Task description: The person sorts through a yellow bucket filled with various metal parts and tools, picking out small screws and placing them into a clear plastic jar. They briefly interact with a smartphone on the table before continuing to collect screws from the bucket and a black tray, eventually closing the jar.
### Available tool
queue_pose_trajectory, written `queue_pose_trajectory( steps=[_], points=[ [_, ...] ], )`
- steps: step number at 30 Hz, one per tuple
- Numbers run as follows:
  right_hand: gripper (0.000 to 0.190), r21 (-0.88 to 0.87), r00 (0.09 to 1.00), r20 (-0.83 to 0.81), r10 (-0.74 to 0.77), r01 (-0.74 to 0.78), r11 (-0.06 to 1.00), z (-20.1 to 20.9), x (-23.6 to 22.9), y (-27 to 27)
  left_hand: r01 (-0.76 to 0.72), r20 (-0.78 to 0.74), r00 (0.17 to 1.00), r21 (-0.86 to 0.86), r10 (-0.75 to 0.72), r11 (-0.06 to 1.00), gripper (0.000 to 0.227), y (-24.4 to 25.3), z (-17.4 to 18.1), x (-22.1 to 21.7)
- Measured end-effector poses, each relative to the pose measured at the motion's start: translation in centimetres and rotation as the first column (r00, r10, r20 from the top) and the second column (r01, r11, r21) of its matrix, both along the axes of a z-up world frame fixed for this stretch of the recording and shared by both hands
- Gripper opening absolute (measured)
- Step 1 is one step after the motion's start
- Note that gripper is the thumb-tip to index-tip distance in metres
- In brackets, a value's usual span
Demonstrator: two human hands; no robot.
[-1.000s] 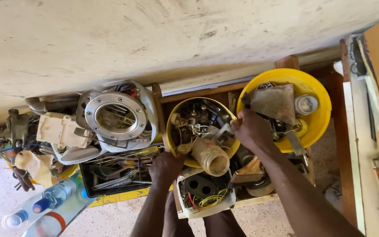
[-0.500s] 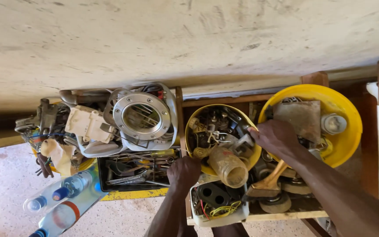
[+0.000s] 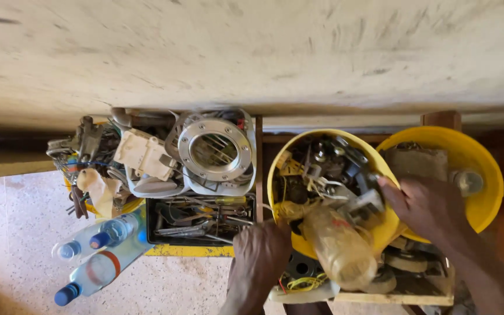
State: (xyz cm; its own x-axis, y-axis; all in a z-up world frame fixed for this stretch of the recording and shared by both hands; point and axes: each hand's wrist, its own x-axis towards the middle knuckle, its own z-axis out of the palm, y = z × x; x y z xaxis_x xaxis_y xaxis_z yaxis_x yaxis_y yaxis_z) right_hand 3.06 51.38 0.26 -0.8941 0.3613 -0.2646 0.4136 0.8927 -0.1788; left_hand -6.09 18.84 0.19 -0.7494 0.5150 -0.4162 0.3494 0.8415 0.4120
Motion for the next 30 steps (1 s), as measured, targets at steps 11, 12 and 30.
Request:
queue_pose_trajectory(
  steps=[11,12,30],
  points=[
    [0.057,-0.026,0.979,-0.086,-0.184,0.183,0.983,3.6,3.3,-2.0,-0.145,0.096,0.985,0.015,0.143,0.989,0.059,-0.3,3.3,1.2],
    [0.057,-0.022,0.979,-0.083,-0.184,0.183,0.983,2.6,3.1,-2.0,-0.145,0.101,0.985,0.018,0.142,0.989,0.059,-0.5,2.9,0.8],
    [0.059,0.112,0.988,-0.152,-0.027,0.044,0.993,-7.9,3.3,-4.4,-0.106,0.003,0.994,-0.018,0.107,0.994,0.059,-1.4,-8.9,0.3]
  ],
)
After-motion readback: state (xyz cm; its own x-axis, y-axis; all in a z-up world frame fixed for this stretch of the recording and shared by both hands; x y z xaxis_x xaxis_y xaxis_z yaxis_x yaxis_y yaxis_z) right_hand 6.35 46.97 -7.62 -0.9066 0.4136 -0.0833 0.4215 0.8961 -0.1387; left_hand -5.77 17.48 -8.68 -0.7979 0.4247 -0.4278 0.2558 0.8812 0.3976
